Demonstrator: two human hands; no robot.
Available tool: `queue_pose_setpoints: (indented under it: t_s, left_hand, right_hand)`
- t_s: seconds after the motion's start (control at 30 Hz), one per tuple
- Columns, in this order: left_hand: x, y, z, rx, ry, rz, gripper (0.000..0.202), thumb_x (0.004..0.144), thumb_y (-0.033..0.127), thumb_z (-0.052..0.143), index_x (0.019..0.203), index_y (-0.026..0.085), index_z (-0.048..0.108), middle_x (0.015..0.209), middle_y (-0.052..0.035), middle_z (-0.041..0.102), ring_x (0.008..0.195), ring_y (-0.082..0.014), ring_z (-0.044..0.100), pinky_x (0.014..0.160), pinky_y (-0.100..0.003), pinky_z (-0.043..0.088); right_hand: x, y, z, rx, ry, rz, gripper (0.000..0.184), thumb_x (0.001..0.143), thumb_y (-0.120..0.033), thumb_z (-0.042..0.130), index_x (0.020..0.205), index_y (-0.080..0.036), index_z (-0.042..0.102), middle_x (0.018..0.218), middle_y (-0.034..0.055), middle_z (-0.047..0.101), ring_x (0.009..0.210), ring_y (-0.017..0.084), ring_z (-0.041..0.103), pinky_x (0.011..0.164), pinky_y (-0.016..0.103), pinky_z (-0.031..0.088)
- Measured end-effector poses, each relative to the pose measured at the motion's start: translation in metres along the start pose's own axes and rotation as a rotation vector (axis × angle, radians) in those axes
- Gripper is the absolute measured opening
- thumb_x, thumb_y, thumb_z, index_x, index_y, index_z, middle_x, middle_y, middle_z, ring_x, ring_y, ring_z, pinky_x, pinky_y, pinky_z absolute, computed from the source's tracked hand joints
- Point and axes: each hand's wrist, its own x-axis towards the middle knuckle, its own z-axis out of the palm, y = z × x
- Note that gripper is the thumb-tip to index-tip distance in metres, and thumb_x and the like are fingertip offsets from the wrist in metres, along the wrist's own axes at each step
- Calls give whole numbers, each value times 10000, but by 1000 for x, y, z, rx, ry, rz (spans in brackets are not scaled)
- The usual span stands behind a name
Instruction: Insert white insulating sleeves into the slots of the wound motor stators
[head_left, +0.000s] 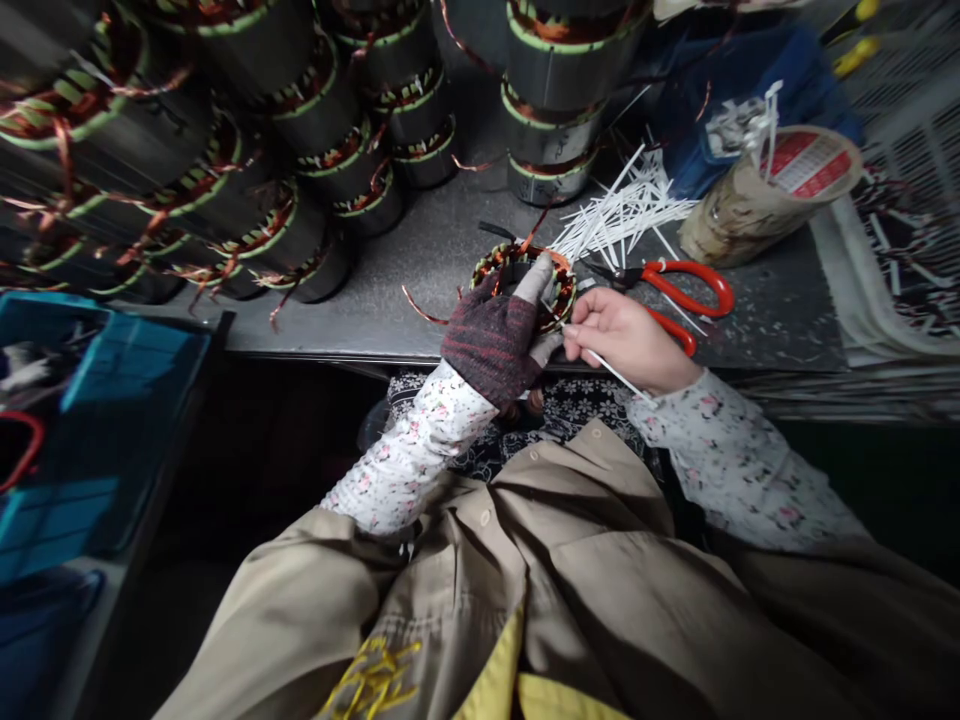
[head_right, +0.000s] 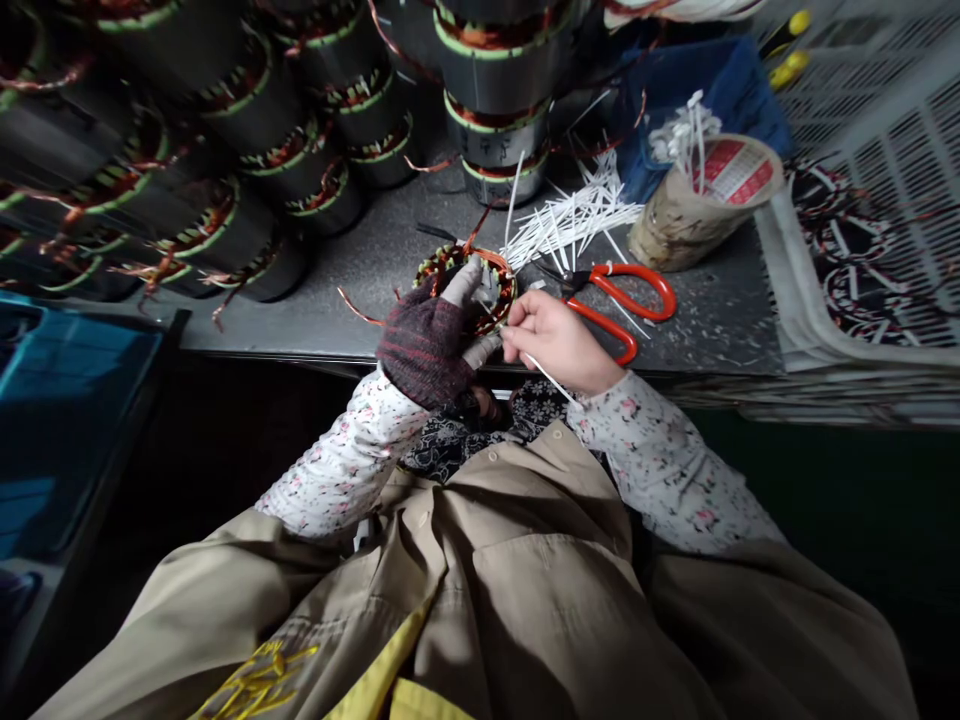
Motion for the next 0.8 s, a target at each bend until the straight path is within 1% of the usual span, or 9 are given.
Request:
queue_pose_setpoints:
  t_s: [0.1,0.2,0.3,0.37,0.47,0.57,0.7,0.8]
  left_hand:
    - [0,0,-1,-26,22,8,727,961,362,558,1557,90,240,1339,-143,675,1383,-257,554,1198,-389,437]
    - [0,2,-3,-39,28,-13,720,954,328,570,1549,88,242,1331,-132,684,1395,-256,546,1216,-400,428]
    - [0,2,-4,-73,-2,-30,706,964,334,544,1562,132,230,1368,-120,665,1374,-248,572,1223,-423,428]
    - [0,2,-4,-105,-7,-37,723,956,352,552,1566,142,226,1408,-118,639,1370,-240,576,1207,-401,452]
    - [0,2,-4,-88,21,-26,768,947,375,572,1565,94,212,1414,-151,627,1375,-252,568,1189,-366,472]
    - [-1,4,-5,-5,45,9,771,948,359,584,1554,57,216,1367,-174,647,1370,-285,568,1204,-413,455]
    - [0,7,-5,14,19,-5,763,949,366,591,1556,77,231,1223,-142,716,1361,-310,575,1203,-473,447]
    - [1,6,-3,-18,-3,2,774,956,373,565,1573,90,192,1214,-136,721,1383,-306,559,1229,-491,410]
  right_hand:
    - [6,1,-2,28,-2,-28,358,767,-275,812,808,-208,462,580,-12,657,389,52,468,370,157,271]
    - [-2,3,-4,29,6,3,399,763,-324,847,816,-205,470,577,-11,656,381,54,467,362,160,271]
    - [-4,4,-4,30,22,18,433,742,-366,869,810,-205,473,589,-4,671,373,53,462,354,167,275]
    - [1,3,-3,35,14,7,439,739,-385,869,798,-208,472,601,3,684,366,52,456,345,172,261]
    - [5,0,-3,49,-23,16,430,737,-376,865,791,-212,472,598,-4,691,357,52,450,336,171,243]
    - [-4,-4,-8,33,-56,70,408,739,-343,857,798,-212,475,570,-13,682,341,55,442,325,166,224]
    - [-19,-8,-14,-19,-50,121,368,763,-300,828,802,-214,472,563,-2,685,329,60,440,313,165,221]
    - [-12,-10,-11,-23,-56,112,361,769,-286,822,785,-216,468,561,-10,684,327,55,431,316,160,223]
